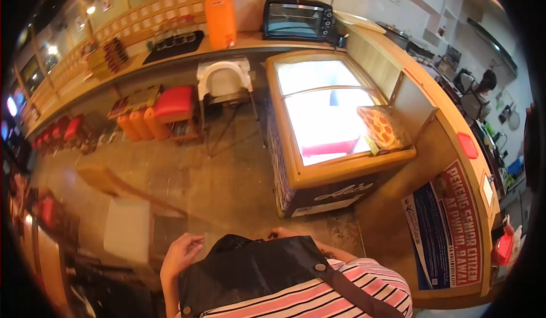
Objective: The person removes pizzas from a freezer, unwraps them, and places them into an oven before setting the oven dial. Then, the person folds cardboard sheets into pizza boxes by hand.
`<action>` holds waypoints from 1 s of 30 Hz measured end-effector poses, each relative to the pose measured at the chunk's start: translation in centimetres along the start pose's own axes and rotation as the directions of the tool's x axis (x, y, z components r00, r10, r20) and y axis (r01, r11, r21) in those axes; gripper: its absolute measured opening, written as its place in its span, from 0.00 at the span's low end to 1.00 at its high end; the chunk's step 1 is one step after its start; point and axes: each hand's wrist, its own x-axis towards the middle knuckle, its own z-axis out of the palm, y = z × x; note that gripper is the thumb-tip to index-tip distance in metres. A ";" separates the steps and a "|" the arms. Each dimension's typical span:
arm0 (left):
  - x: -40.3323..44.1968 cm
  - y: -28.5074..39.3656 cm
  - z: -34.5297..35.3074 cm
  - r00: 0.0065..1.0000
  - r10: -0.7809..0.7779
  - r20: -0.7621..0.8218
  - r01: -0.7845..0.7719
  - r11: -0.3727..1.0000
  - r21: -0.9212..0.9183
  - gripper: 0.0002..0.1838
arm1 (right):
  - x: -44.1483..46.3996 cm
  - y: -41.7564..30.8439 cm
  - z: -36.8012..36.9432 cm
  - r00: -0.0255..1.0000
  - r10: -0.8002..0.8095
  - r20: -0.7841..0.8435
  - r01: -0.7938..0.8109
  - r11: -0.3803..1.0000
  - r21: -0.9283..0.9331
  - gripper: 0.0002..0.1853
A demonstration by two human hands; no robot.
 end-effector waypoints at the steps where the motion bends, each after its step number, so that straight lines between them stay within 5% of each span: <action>1: 3.5 0.7 -1.7 0.999 0.039 0.038 -0.040 0.998 0.048 0.12 | 0.2 -2.4 -1.9 0.993 0.094 0.066 -0.096 0.995 0.013 0.16; 4: 13.6 1.8 -5.1 0.982 0.108 0.156 -0.117 0.992 0.048 0.12 | 5.3 -0.5 -6.1 0.999 -0.037 -0.015 0.038 0.994 0.104 0.19; 8: 27.1 3.4 -7.5 0.890 0.213 0.403 -0.254 0.966 0.051 0.12 | 10.6 -2.8 -13.7 0.959 0.038 -0.280 0.033 0.969 0.246 0.17; 10: 34.2 3.8 -7.6 0.846 0.310 0.434 -0.365 0.930 0.049 0.11 | 13.9 -2.8 -17.5 0.950 0.039 -0.311 0.126 0.862 0.491 0.18; 13: 43.7 4.9 -7.8 0.811 0.390 0.436 -0.440 0.898 0.016 0.11 | 19.1 -3.4 -24.9 0.934 0.094 -0.346 0.080 0.886 0.456 0.18; 18: 58.0 4.5 -8.6 0.675 0.560 0.480 -0.555 0.814 -0.171 0.05 | 27.1 -4.7 -37.4 0.843 -0.052 -0.535 0.264 0.908 0.327 0.13; 23: 72.5 6.4 -8.8 0.728 0.527 0.438 -0.365 0.839 -0.404 0.07 | 32.1 -7.4 -48.4 0.778 -0.093 -0.621 0.257 0.949 0.181 0.12; 26: 83.0 8.4 -6.9 0.728 0.565 0.388 -0.272 0.758 -0.593 0.06 | 34.8 -7.9 -55.1 0.742 0.023 -0.670 0.081 0.989 0.123 0.12; 30: 98.8 12.7 -4.2 0.749 0.576 0.328 -0.193 0.663 -0.724 0.09 | 39.5 -7.9 -65.6 0.553 0.030 -0.833 0.166 0.975 0.145 0.12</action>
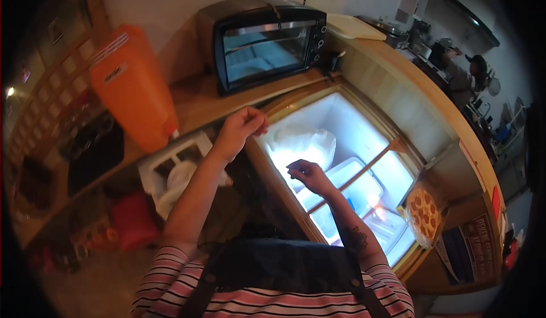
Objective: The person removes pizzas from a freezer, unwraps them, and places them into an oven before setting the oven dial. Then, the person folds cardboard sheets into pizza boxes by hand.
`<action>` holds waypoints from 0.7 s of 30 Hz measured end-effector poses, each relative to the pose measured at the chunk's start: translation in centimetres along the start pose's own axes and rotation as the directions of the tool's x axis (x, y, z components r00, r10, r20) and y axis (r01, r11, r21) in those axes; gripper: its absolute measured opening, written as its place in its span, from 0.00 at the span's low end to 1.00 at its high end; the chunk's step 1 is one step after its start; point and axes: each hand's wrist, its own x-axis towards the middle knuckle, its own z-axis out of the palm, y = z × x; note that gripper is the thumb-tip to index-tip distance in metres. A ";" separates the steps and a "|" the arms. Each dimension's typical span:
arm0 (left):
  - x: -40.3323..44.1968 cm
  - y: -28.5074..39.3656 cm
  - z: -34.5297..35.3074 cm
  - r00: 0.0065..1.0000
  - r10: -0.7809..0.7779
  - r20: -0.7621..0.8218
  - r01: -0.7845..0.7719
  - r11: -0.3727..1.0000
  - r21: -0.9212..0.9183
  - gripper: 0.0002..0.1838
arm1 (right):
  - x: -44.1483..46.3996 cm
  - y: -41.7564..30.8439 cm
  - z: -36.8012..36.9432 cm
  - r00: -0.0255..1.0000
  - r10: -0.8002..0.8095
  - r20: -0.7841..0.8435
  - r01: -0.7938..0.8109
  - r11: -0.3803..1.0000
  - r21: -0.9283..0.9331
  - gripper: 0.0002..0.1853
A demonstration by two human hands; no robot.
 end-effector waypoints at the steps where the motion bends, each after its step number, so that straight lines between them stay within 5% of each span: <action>1: 3.9 -0.3 -1.4 1.000 0.010 0.023 -0.010 1.000 -0.012 0.09 | 3.0 -1.8 -0.9 0.997 0.024 -0.075 -0.025 0.999 -0.023 0.12; 3: 11.1 -0.8 -3.6 0.999 -0.040 -0.033 0.031 0.966 -0.258 0.12 | 9.7 -4.2 -2.5 0.966 -0.129 -0.225 0.109 0.989 -0.097 0.11; 7: 23.1 -0.8 -6.3 0.999 -0.039 -0.031 0.023 0.908 -0.417 0.17 | 24.8 -8.5 -6.5 0.836 -0.229 -0.499 0.227 0.972 -0.067 0.09; 10: 28.3 -0.9 -6.9 0.989 -0.089 -0.114 0.013 0.842 -0.539 0.21 | 34.1 -9.7 -8.7 0.698 -0.150 -0.700 0.174 0.984 -0.038 0.14; 11: 29.2 -1.0 -7.0 0.986 -0.121 -0.118 0.034 0.827 -0.562 0.21 | 36.4 -9.8 -9.3 0.690 -0.145 -0.710 0.167 0.985 -0.039 0.14; 13: 30.6 -1.4 -7.1 0.973 -0.190 -0.129 0.074 0.793 -0.605 0.22 | 39.2 -10.0 -9.8 0.576 -0.289 -0.764 -0.008 0.933 -0.359 0.13; 16: 31.7 -2.2 -7.5 0.957 -0.226 -0.182 0.065 0.779 -0.624 0.24 | 40.2 -10.5 -10.2 0.549 -0.216 -0.808 -0.039 0.958 -0.283 0.12; 21: 32.9 -3.1 -7.7 0.944 -0.236 -0.229 0.003 0.703 -0.711 0.20 | 39.6 -11.0 -11.2 0.653 -0.341 -0.677 0.002 0.894 -0.448 0.10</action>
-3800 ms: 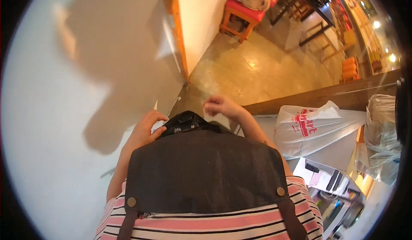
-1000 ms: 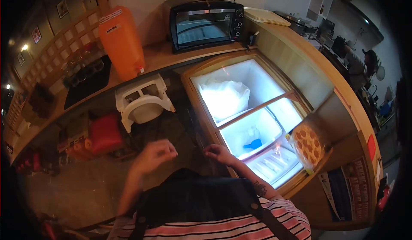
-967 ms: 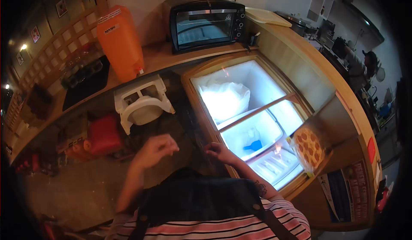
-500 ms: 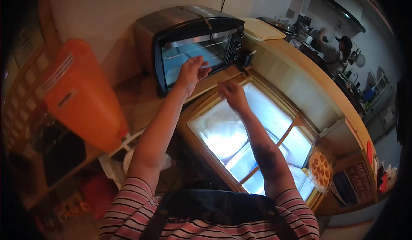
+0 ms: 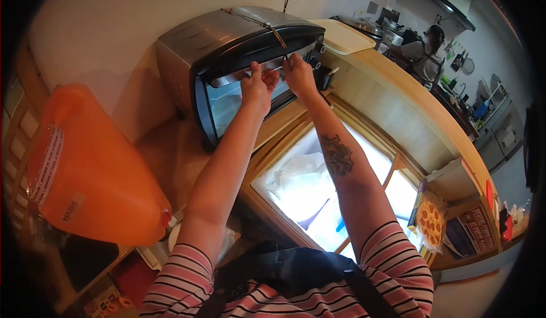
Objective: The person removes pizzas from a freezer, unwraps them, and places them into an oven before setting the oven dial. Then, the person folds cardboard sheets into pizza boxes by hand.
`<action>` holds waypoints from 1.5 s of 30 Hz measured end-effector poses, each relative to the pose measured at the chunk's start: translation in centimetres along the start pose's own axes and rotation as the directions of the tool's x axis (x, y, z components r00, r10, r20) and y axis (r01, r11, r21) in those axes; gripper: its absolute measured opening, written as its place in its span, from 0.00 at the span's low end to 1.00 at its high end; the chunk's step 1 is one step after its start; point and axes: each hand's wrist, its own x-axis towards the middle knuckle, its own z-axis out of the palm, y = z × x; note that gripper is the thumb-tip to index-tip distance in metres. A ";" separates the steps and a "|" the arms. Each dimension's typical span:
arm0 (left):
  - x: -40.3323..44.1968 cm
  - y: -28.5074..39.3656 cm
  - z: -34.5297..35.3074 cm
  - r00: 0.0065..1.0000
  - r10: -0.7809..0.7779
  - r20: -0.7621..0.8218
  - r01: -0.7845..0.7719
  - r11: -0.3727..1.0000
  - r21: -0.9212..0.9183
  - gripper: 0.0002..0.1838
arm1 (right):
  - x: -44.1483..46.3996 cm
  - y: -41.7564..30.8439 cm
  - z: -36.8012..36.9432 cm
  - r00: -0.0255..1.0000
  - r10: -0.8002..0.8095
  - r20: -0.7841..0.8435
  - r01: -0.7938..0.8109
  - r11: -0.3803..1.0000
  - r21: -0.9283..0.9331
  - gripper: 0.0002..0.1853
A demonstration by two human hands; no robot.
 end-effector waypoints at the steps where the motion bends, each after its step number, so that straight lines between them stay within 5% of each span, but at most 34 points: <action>1: 0.0 -0.1 0.3 0.999 0.015 -0.043 -0.015 1.000 0.003 0.22 | 0.2 0.5 0.0 0.997 -0.072 0.026 0.073 0.997 -0.035 0.09; 7: -0.8 0.3 0.5 0.997 0.076 -0.022 -0.075 0.996 0.040 0.23 | 1.9 0.3 -1.8 0.941 -0.200 0.274 0.269 0.932 -0.243 0.08; 10: -0.7 0.2 0.5 0.998 0.059 -0.013 -0.059 0.998 0.025 0.23 | 2.5 0.3 -1.8 0.932 -0.117 0.342 0.208 0.947 -0.243 0.08; 16: -0.2 -0.3 -0.6 0.996 0.060 0.072 -0.060 0.998 -0.012 0.21 | 0.7 1.5 -0.5 0.984 -0.141 0.105 0.137 0.989 0.047 0.08; 23: -0.1 -0.5 0.3 0.998 0.019 0.059 -0.020 1.000 0.008 0.24 | 1.1 1.7 -1.3 0.967 -0.162 0.198 0.156 0.987 0.045 0.07; 25: -0.1 -0.7 0.7 0.999 0.017 0.030 -0.017 0.999 -0.028 0.23 | 1.3 1.5 -1.8 0.950 -0.253 0.181 0.282 0.946 -0.160 0.08; 29: -0.2 -0.7 1.4 0.998 0.056 0.002 -0.056 0.998 0.016 0.22 | 1.7 0.3 -3.5 0.941 -0.182 0.285 0.276 0.901 -0.336 0.09; 35: 0.1 -2.0 0.7 0.984 0.174 -0.031 -0.170 0.981 0.095 0.20 | 5.0 -2.7 -6.0 0.957 -0.238 0.165 0.273 0.930 -0.244 0.11; 41: -5.8 -5.1 0.9 1.000 0.003 0.028 -0.006 0.994 0.106 0.24 | 7.7 -8.0 -1.1 0.827 -0.327 0.457 0.497 0.804 -0.325 0.10; 45: -9.4 -7.8 0.2 0.994 -0.022 0.106 0.006 0.990 0.144 0.25 | 8.1 -7.9 -0.1 0.813 -0.365 0.454 0.523 0.801 -0.292 0.10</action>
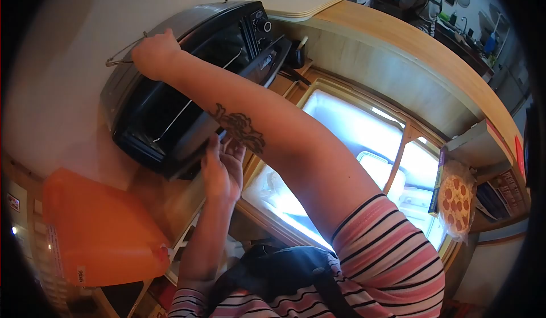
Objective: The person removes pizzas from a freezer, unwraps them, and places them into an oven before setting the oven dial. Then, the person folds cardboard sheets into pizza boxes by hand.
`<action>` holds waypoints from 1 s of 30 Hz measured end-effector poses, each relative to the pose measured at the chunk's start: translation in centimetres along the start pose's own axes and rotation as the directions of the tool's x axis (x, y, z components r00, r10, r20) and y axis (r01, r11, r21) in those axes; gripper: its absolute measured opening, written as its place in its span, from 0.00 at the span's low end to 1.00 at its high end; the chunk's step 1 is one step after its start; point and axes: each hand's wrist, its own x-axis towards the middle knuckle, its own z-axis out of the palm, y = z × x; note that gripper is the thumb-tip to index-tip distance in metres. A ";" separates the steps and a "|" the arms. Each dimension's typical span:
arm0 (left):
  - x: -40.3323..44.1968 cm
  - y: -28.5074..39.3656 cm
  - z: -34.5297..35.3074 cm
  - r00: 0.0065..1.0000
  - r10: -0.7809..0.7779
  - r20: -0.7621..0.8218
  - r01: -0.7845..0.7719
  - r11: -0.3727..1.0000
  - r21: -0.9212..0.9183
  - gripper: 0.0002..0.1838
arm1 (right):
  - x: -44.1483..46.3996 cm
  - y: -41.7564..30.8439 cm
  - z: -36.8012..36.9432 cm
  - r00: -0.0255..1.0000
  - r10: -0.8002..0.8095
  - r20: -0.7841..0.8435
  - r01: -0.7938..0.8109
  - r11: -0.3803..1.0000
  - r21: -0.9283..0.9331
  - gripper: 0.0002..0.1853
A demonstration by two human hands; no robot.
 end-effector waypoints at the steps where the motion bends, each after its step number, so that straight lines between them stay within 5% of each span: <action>1: -0.8 -0.6 0.3 0.999 -0.018 -0.029 0.018 1.000 -0.024 0.21 | -0.3 0.2 0.1 1.000 -0.005 -0.018 0.005 1.000 0.028 0.10; 3: -1.8 -1.6 -0.2 0.997 -0.064 -0.046 0.062 0.997 -0.053 0.18 | -1.5 1.0 -0.2 1.000 0.015 -0.027 -0.014 0.999 0.044 0.10; 6: -3.0 -3.3 -1.1 0.970 -0.153 0.189 0.173 0.980 -0.096 0.23 | -8.8 4.2 -2.0 0.975 -0.010 -0.224 0.056 0.978 0.202 0.13; 11: -6.4 -7.0 -1.9 0.958 -0.220 0.182 0.222 0.975 0.011 0.26 | -30.3 10.9 -4.4 0.869 0.382 -0.314 -0.145 0.805 0.576 0.11; 12: -7.0 -7.7 -2.3 0.943 -0.235 0.235 0.232 0.972 0.043 0.27 | -35.4 12.0 -4.5 0.766 0.604 -0.220 -0.311 0.648 0.695 0.10; 15: -8.3 -9.4 -3.4 0.910 -0.348 0.225 0.353 0.935 0.016 0.26 | -52.3 15.8 -3.7 0.242 0.883 -0.403 -0.490 0.470 0.734 0.15; 17: -9.1 -10.6 -4.4 0.892 -0.402 0.210 0.420 0.906 -0.053 0.25 | -60.7 14.6 -6.3 -0.030 0.633 -0.774 -0.704 0.536 0.466 0.16; 18: -9.3 -11.4 -5.1 0.877 -0.440 0.191 0.466 0.876 -0.122 0.24 | -67.7 15.7 -6.9 0.002 0.421 -0.907 -0.883 0.427 0.197 0.15; 19: -9.4 -12.5 -6.1 0.874 -0.446 0.191 0.473 0.872 -0.125 0.24 | -73.3 16.2 -8.7 -0.139 0.386 -0.912 -0.845 0.433 0.312 0.16; 20: -9.5 -13.7 -7.6 0.851 -0.505 0.142 0.524 0.801 -0.289 0.23 | -75.5 14.5 -11.3 -0.169 0.321 -0.932 -0.982 0.024 0.187 0.18; 21: -9.7 -14.7 -8.7 0.819 -0.565 0.101 0.545 0.710 -0.446 0.21 | -76.7 13.8 -13.8 -0.209 0.298 -0.931 -0.952 -0.280 0.124 0.18; 23: -9.8 -16.0 -9.9 0.810 -0.576 0.111 0.549 0.679 -0.487 0.20 | -79.4 14.6 -17.3 -0.385 0.307 -0.870 -0.856 -0.472 0.212 0.20; 27: -9.7 -17.6 -11.6 0.813 -0.565 0.140 0.553 0.675 -0.489 0.19 | -93.6 20.6 -20.2 -0.421 0.556 -0.717 -0.894 -0.386 0.225 0.23; 29: -9.7 -18.1 -12.1 0.821 -0.560 0.108 0.533 0.684 -0.498 0.19 | -98.7 23.3 -20.6 -0.165 0.799 -0.579 -0.972 -0.232 -0.044 0.24; 30: -9.8 -18.3 -12.2 0.820 -0.564 0.092 0.527 0.683 -0.506 0.18 | -96.3 23.1 -21.0 -0.264 0.767 -0.585 -0.963 -0.249 0.108 0.21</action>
